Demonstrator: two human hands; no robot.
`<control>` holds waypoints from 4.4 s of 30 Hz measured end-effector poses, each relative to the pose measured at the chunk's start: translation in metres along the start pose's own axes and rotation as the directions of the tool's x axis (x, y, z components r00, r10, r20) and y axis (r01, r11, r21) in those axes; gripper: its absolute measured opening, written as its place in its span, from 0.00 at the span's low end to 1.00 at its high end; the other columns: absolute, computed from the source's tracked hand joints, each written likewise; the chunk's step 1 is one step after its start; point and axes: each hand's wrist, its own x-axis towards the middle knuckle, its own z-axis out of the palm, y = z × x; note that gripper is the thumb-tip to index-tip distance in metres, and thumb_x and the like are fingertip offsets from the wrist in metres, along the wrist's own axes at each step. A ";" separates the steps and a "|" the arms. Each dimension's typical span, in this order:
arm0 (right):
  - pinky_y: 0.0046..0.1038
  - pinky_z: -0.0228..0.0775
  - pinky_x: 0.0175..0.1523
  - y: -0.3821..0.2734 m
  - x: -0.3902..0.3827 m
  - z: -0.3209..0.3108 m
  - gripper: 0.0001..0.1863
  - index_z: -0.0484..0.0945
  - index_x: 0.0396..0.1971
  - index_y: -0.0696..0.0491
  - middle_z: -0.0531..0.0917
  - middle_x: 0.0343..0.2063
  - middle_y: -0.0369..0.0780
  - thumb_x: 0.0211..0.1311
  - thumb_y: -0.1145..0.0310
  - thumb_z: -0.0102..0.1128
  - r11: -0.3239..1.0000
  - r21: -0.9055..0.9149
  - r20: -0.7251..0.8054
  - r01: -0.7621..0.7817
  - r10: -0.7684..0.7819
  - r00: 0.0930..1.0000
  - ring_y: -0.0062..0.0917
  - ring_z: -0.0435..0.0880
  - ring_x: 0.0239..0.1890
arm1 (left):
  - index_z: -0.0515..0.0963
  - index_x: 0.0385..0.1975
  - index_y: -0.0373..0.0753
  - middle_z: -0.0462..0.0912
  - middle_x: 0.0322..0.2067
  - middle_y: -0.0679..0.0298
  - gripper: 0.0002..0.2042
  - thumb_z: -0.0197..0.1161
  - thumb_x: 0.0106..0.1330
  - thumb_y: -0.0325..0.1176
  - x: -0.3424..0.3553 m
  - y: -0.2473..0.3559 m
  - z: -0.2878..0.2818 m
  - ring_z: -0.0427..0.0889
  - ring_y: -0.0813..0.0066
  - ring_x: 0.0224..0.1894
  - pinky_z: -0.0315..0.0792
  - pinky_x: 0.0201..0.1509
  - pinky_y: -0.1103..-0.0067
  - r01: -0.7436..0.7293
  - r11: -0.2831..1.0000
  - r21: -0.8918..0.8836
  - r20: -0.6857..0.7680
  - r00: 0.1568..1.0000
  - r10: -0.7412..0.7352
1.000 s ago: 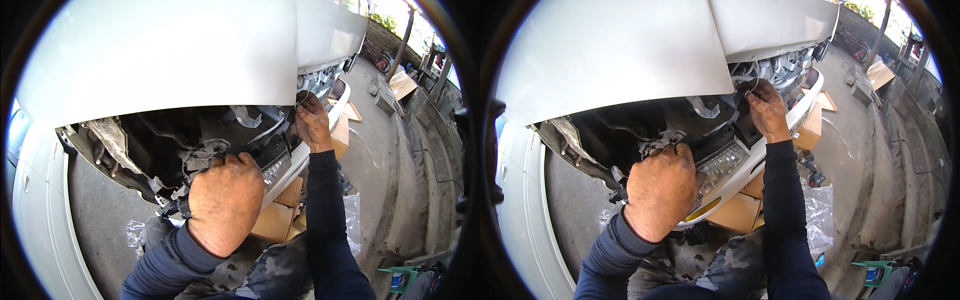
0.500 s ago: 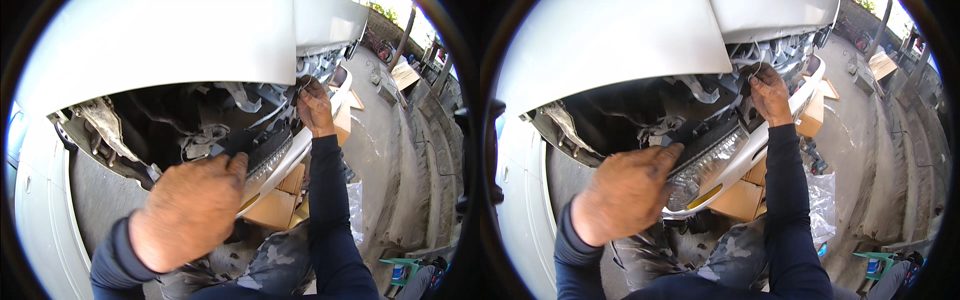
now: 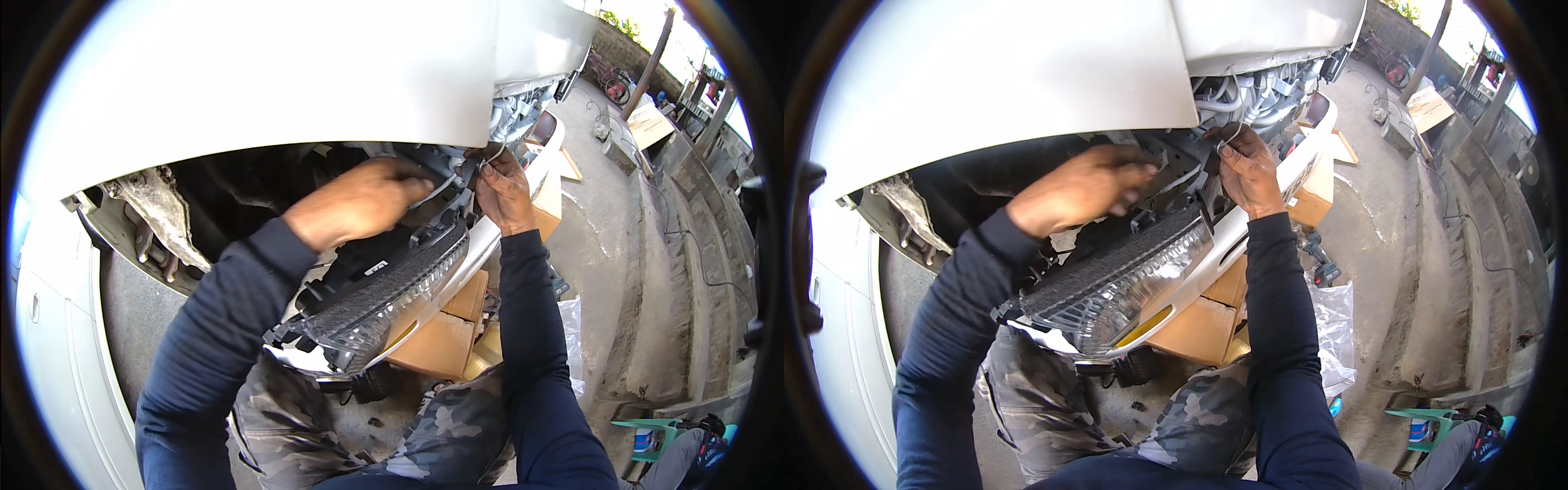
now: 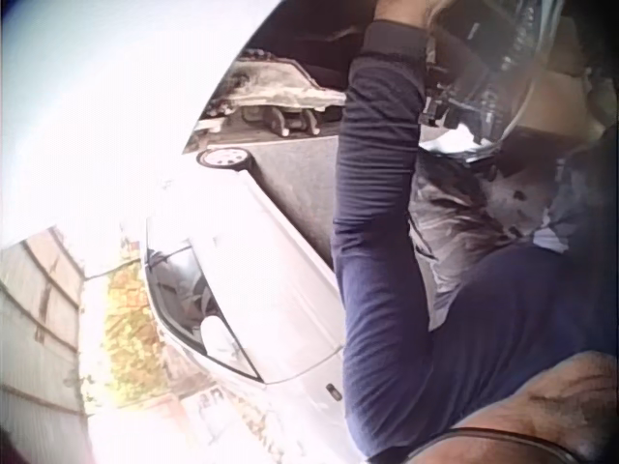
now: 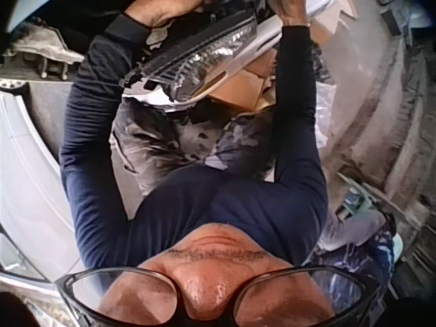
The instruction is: The person assembles a headlight unit by inserting a bulb and securing it with a clip, then connects a yellow electrical connector. The person then positions the headlight assembly into the front of a white car and secures it with fasteners.
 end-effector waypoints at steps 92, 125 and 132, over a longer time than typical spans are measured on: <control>0.40 0.82 0.40 -0.076 -0.042 0.085 0.12 0.89 0.43 0.51 0.82 0.39 0.41 0.59 0.69 0.73 -0.622 -0.751 0.234 0.221 0.063 0.970 0.40 0.88 0.36 | 0.82 0.59 0.26 0.90 0.52 0.48 0.25 0.79 0.67 0.35 0.084 -0.053 0.092 0.88 0.63 0.54 0.78 0.62 0.70 -0.268 0.781 -0.564 -0.100 0.961 0.258; 0.39 0.82 0.38 -0.067 -0.046 0.077 0.06 0.86 0.41 0.57 0.86 0.39 0.43 0.65 0.77 0.70 -0.390 -0.879 0.335 0.275 -0.093 0.938 0.42 0.89 0.35 | 0.77 0.64 0.24 0.89 0.55 0.46 0.31 0.79 0.68 0.38 0.085 -0.054 0.088 0.86 0.62 0.58 0.78 0.65 0.69 -0.253 0.805 -0.536 -0.042 0.961 0.275; 0.39 0.83 0.43 -0.060 -0.045 0.070 0.11 0.86 0.43 0.57 0.85 0.40 0.45 0.60 0.76 0.71 -0.435 -0.854 0.353 0.285 -0.084 0.932 0.43 0.89 0.38 | 0.81 0.59 0.27 0.90 0.52 0.50 0.25 0.78 0.68 0.35 0.078 -0.049 0.086 0.88 0.63 0.55 0.79 0.62 0.70 -0.203 0.811 -0.549 -0.036 0.975 0.220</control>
